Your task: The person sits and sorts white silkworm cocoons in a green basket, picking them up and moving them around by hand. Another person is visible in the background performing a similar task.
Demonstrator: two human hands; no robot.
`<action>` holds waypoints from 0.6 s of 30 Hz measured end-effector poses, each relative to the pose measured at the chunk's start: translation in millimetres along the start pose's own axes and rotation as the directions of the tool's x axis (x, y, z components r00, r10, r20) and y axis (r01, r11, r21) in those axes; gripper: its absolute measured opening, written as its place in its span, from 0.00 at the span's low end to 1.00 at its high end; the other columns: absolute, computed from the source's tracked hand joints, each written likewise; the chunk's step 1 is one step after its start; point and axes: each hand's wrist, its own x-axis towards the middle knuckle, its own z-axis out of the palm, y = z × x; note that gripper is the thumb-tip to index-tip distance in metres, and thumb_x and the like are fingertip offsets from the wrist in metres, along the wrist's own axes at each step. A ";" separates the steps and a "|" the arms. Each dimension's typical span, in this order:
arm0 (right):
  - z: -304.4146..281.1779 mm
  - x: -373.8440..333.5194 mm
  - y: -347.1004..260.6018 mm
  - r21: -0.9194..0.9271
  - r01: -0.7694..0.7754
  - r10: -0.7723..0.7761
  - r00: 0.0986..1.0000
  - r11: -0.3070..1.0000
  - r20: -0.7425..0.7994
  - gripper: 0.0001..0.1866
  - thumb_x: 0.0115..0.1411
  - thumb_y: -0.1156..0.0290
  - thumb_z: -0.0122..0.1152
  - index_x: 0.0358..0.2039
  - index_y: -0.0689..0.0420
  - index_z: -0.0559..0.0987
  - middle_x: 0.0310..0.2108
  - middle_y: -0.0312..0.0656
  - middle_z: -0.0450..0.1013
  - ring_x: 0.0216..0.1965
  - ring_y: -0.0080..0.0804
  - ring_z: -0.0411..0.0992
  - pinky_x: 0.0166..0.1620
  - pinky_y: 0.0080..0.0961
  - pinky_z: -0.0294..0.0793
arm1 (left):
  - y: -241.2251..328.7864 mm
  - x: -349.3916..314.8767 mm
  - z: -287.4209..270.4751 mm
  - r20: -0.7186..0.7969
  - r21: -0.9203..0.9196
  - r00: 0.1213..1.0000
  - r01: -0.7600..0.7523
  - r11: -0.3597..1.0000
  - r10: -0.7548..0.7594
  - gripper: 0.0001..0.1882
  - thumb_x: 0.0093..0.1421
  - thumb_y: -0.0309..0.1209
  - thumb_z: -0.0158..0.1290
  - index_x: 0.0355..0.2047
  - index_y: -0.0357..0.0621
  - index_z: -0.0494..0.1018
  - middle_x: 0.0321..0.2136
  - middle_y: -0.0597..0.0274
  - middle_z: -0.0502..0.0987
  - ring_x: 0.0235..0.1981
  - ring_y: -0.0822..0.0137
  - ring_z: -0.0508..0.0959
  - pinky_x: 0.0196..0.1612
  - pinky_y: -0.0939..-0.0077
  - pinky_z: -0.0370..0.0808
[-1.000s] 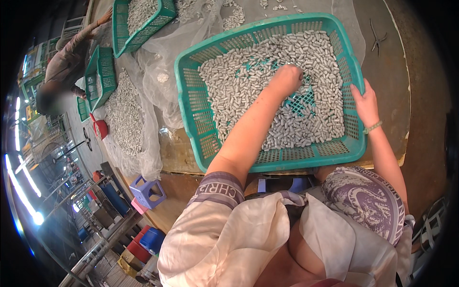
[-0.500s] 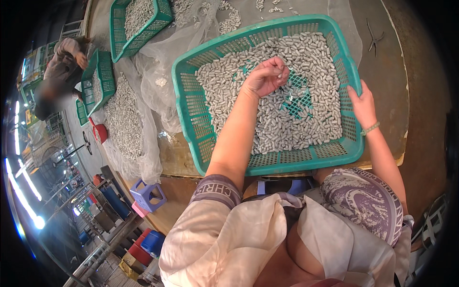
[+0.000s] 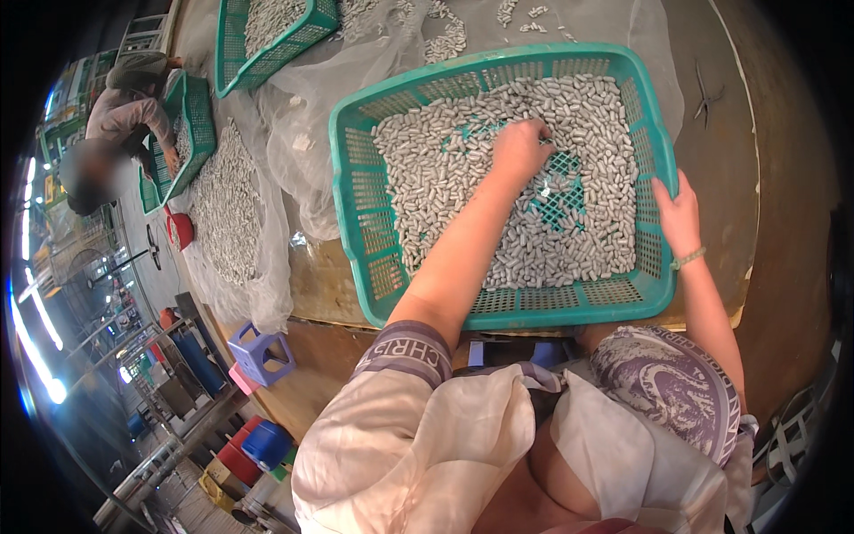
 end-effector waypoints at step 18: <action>-0.7 2.3 6.7 -0.028 0.079 -0.080 0.997 0.996 -0.022 0.15 0.58 0.66 0.55 0.39 0.66 0.72 0.28 0.44 0.74 0.29 0.30 0.70 0.36 0.28 0.69 | 12.7 48.0 -67.6 -0.072 0.160 0.975 -0.196 0.967 0.210 0.05 0.51 0.26 0.51 0.28 0.44 0.76 0.28 0.50 0.77 0.32 0.48 0.76 0.36 0.57 0.73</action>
